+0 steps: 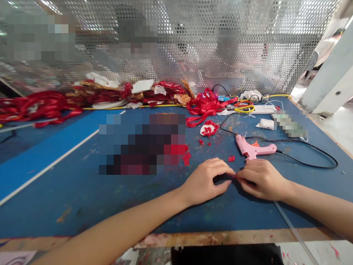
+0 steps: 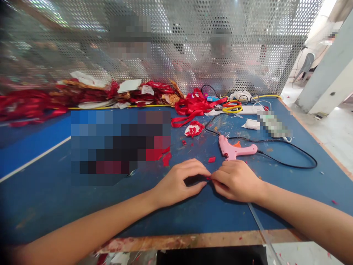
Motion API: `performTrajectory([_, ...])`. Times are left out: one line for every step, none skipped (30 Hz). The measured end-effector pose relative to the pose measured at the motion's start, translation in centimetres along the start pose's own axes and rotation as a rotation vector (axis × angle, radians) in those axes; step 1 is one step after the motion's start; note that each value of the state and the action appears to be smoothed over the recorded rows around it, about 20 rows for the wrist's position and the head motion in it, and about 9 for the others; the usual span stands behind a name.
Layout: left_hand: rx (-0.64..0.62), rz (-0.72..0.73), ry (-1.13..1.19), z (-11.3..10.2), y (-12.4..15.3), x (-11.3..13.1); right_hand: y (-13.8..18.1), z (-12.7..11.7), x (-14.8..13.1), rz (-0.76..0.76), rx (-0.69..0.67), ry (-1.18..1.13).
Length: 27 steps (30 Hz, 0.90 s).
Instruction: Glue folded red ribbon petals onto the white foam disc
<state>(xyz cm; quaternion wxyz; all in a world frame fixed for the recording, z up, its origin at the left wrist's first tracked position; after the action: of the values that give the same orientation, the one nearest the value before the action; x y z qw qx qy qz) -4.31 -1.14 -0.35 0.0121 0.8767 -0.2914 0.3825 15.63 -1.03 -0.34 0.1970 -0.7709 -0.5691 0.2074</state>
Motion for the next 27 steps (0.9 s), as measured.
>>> performTrajectory([-0.004, -0.002, -0.003, 0.02, -0.01, -0.04, -0.01, -0.01, -0.01, 0.000, 0.001, -0.002])
performTrajectory([-0.005, -0.001, -0.004, 0.02, -0.04, -0.07, -0.02, -0.02, -0.01, -0.001, 0.002, -0.003])
performTrajectory([-0.005, -0.001, -0.004, 0.01, -0.08, -0.08, -0.03, -0.02, -0.02, -0.002, 0.004, -0.003])
performTrajectory([-0.003, 0.001, -0.005, 0.00, -0.12, -0.07, -0.03, -0.02, -0.01, -0.002, 0.005, -0.004])
performTrajectory([0.000, 0.003, -0.006, -0.02, -0.15, -0.05, -0.02, -0.02, 0.00, 0.000, 0.005, -0.004])
performTrajectory([0.003, 0.004, -0.006, -0.04, -0.18, -0.04, -0.01, -0.01, 0.00, 0.004, 0.005, -0.004])
performTrajectory([0.007, 0.004, -0.006, -0.06, -0.19, -0.02, 0.01, -0.01, 0.01, 0.007, 0.004, -0.004])
performTrajectory([0.010, 0.002, -0.006, -0.07, -0.18, -0.01, 0.02, 0.01, 0.02, 0.011, 0.004, -0.004])
performTrajectory([0.013, 0.002, -0.006, -0.08, -0.17, -0.01, 0.03, 0.01, 0.02, 0.015, 0.005, -0.004])
performTrajectory([0.015, 0.001, -0.005, -0.08, -0.14, -0.01, 0.04, 0.02, 0.02, 0.017, 0.008, -0.004])
performTrajectory([0.017, -0.001, -0.005, -0.07, -0.11, -0.01, 0.04, 0.03, 0.02, 0.019, 0.011, -0.004])
performTrajectory([0.017, -0.003, -0.005, -0.07, -0.08, -0.01, 0.04, 0.03, 0.02, 0.019, 0.015, -0.006])
performTrajectory([0.017, -0.005, -0.005, -0.06, -0.05, -0.01, 0.03, 0.03, 0.01, 0.019, 0.018, -0.008])
performTrajectory([0.016, -0.007, -0.005, -0.06, -0.04, 0.00, 0.01, 0.03, 0.01, 0.021, 0.020, -0.008])
performTrajectory([0.014, -0.009, -0.005, -0.06, -0.04, 0.01, -0.01, 0.02, 0.00, 0.022, 0.020, -0.008])
performTrajectory([0.012, -0.010, -0.006, -0.07, -0.04, 0.03, -0.03, 0.01, 0.00, 0.024, 0.018, -0.008])
performTrajectory([0.009, -0.011, -0.007, -0.08, -0.05, 0.05, -0.06, 0.00, -0.01, 0.025, 0.017, -0.007])
performTrajectory([0.008, -0.011, -0.006, -0.09, -0.06, 0.06, -0.09, -0.01, -0.02, 0.026, 0.014, -0.006])
performTrajectory([0.009, -0.009, -0.005, -0.11, -0.07, 0.08, -0.12, -0.01, -0.02, 0.027, 0.012, -0.006])
performTrajectory([0.011, -0.004, -0.002, -0.12, -0.07, 0.10, -0.14, -0.01, -0.02, 0.027, 0.012, -0.005])
performTrajectory([0.015, 0.002, 0.001, -0.13, -0.08, 0.11, -0.15, 0.00, -0.03, 0.027, 0.014, -0.004])
performTrajectory([0.018, 0.006, 0.004, -0.14, -0.08, 0.12, -0.15, 0.01, -0.02, 0.028, 0.015, -0.003])
performTrajectory([0.020, 0.009, 0.005, -0.14, -0.08, 0.12, -0.15, 0.02, -0.02, 0.029, 0.016, -0.002])
performTrajectory([0.022, 0.008, 0.003, -0.14, -0.07, 0.12, -0.13, 0.03, -0.02, 0.030, 0.017, -0.003])
performTrajectory([0.023, 0.005, -0.002, -0.13, -0.06, 0.12, -0.11, 0.04, -0.01, 0.031, 0.017, -0.005])
performTrajectory([0.023, 0.002, -0.010, -0.12, -0.05, 0.13, -0.09, 0.03, 0.00, 0.033, 0.016, -0.010])
performTrajectory([0.024, -0.001, -0.019, -0.11, -0.04, 0.14, -0.08, 0.01, 0.00, 0.038, 0.014, -0.021])
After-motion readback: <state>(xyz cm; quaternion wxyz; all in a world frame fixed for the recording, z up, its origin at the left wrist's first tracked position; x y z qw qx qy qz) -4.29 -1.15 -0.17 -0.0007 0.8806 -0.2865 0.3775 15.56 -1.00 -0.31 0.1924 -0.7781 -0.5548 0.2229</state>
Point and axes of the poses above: each hand's wrist, its own y-axis away from the middle knuckle, its own z-axis out of the palm, x = y × z, the point moved 1 cm from there along -y, towards the middle knuckle, and after that the axes turned 9 degrees about -z, right-handed, at the moved point
